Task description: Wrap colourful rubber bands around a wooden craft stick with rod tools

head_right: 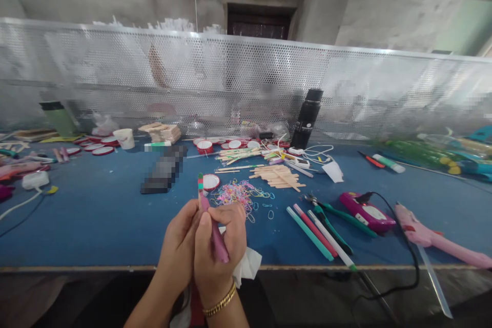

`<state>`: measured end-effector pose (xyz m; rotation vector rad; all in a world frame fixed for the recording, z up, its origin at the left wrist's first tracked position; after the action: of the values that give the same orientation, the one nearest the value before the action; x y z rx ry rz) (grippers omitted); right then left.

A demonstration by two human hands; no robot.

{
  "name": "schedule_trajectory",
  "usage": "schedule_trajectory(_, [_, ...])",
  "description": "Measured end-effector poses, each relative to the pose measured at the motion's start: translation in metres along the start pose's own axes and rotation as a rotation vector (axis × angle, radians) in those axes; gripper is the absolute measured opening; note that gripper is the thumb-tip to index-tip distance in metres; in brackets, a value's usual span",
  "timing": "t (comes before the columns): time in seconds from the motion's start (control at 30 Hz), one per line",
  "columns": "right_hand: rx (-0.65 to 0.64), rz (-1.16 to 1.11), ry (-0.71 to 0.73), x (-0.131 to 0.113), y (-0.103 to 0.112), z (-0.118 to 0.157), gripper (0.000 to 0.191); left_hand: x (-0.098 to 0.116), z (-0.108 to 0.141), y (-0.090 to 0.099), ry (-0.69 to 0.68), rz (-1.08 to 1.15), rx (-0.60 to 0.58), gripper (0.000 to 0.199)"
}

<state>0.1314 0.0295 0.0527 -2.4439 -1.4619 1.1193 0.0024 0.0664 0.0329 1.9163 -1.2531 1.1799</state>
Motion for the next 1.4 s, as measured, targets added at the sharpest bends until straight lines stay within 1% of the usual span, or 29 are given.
schedule_trajectory(0.1, [0.056, 0.025, 0.011, -0.0013, 0.0045, -0.0014, 0.010, -0.0004, -0.0003, -0.0003, 0.005, -0.006, 0.001, 0.037])
schedule_trajectory(0.17, [0.071, 0.015, 0.020, -0.0025, 0.0058, -0.0015, 0.010, -0.0005, -0.0003, -0.0010, 0.011, 0.003, -0.006, 0.037])
schedule_trajectory(0.3, [0.026, -0.016, 0.015, -0.0020, 0.0020, -0.0004, 0.009, 0.0001, -0.0002, -0.0002, 0.014, 0.007, 0.002, 0.039])
schedule_trajectory(0.43, [0.015, -0.040, 0.013, -0.0021, 0.0002, -0.0011, 0.009, 0.0015, -0.0004, 0.0001, -0.006, 0.002, 0.008, 0.038])
schedule_trajectory(0.67, [0.071, -0.008, 0.011, -0.0017, 0.0049, -0.0011, 0.009, -0.0005, -0.0001, -0.0009, -0.008, -0.017, -0.009, 0.037])
schedule_trajectory(0.87, [0.023, -0.030, 0.009, -0.0006, 0.0013, 0.0004, 0.009, 0.0005, 0.0000, -0.0001, 0.001, 0.006, 0.005, 0.037])
schedule_trajectory(1.0, [0.090, 0.026, 0.037, -0.0028, 0.0056, -0.0023, 0.009, 0.0003, -0.0001, 0.0008, -0.008, -0.016, 0.012, 0.037])
schedule_trajectory(1.07, [0.104, 0.035, 0.043, -0.0040, 0.0064, -0.0027, 0.009, -0.0001, -0.0001, 0.0012, -0.009, -0.019, 0.015, 0.038])
schedule_trajectory(1.2, [0.097, 0.045, 0.030, -0.0014, 0.0066, -0.0008, 0.008, -0.0002, -0.0008, 0.0018, -0.010, -0.011, 0.025, 0.039])
schedule_trajectory(1.3, [0.103, 0.001, 0.009, 0.0023, 0.0085, 0.0015, 0.008, 0.0019, -0.0013, 0.0012, -0.013, 0.021, 0.026, 0.039])
schedule_trajectory(1.4, [0.083, -0.012, 0.004, 0.0030, 0.0075, 0.0028, 0.008, 0.0033, -0.0013, 0.0007, -0.006, 0.065, 0.022, 0.042])
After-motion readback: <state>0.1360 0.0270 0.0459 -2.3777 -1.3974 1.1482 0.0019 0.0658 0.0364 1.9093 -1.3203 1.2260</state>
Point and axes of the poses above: each hand's wrist, its own z-axis away from the middle knuckle, its own y-axis out of the back of the hand, x = y × z, the point moved 10 cm from there along -z, towards the middle knuckle, and after that the axes turned 14 degrees about x, right-handed, at the moved point
